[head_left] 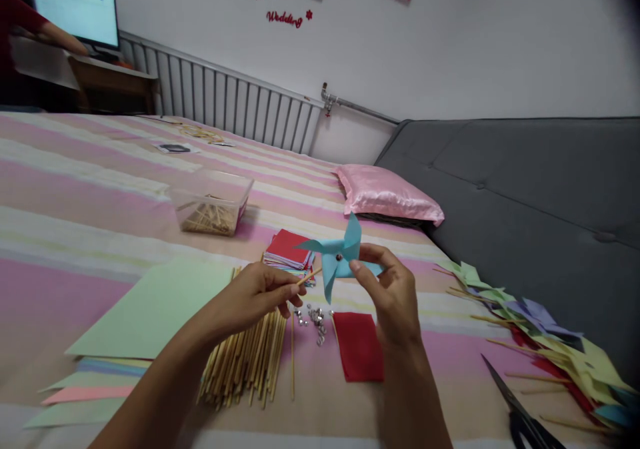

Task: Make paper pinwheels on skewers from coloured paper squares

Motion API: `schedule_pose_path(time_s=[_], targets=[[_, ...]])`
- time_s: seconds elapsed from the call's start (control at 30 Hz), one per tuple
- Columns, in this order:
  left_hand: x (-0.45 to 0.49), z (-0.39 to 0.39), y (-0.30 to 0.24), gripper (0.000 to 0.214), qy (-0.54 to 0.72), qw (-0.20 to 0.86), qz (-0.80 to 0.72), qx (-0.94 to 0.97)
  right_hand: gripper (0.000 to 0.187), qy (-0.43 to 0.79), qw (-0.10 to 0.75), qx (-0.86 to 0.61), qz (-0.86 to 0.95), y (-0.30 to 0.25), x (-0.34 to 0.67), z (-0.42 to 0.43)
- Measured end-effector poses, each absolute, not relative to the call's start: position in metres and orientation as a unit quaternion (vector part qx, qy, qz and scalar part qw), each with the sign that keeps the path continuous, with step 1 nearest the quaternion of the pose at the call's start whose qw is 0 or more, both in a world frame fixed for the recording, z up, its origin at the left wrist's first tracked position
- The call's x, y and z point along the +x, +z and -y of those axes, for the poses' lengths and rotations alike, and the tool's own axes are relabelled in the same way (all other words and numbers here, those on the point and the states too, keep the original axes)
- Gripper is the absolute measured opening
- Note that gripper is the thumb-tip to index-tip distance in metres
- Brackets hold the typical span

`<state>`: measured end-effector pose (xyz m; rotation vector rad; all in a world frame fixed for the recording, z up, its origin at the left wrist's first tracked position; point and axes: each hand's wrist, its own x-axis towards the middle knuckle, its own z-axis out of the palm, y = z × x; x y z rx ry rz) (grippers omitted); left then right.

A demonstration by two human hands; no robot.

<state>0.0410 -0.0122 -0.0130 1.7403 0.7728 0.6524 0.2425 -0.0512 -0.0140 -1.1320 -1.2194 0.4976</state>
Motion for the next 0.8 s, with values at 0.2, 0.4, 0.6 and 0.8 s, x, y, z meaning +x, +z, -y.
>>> schedule_pose_path(time_s=[0.2,0.4,0.6,0.8], targets=[[0.0412,0.0137,-0.0141,0.031,0.257,0.523,-0.317,0.749,0.016,0.242,0.609,-0.523,0.545,-0.0175,0.2425,0.0489],[0.0399,0.0146,-0.0141,0.034,0.249,0.504,-0.314,0.765,0.014,0.230,0.615,-0.511,0.555,-0.0175,0.2445,0.0485],[0.0410,0.0165,-0.0114,0.037,0.239,0.498,-0.314,0.772,0.012,0.241,0.624,-0.505,0.546,-0.0161,0.2431,0.0490],[0.0423,0.0172,-0.0088,0.039,0.231,0.451,-0.306,0.806,0.008,0.256,0.636,-0.494,0.536,-0.0148,0.2412,0.0486]])
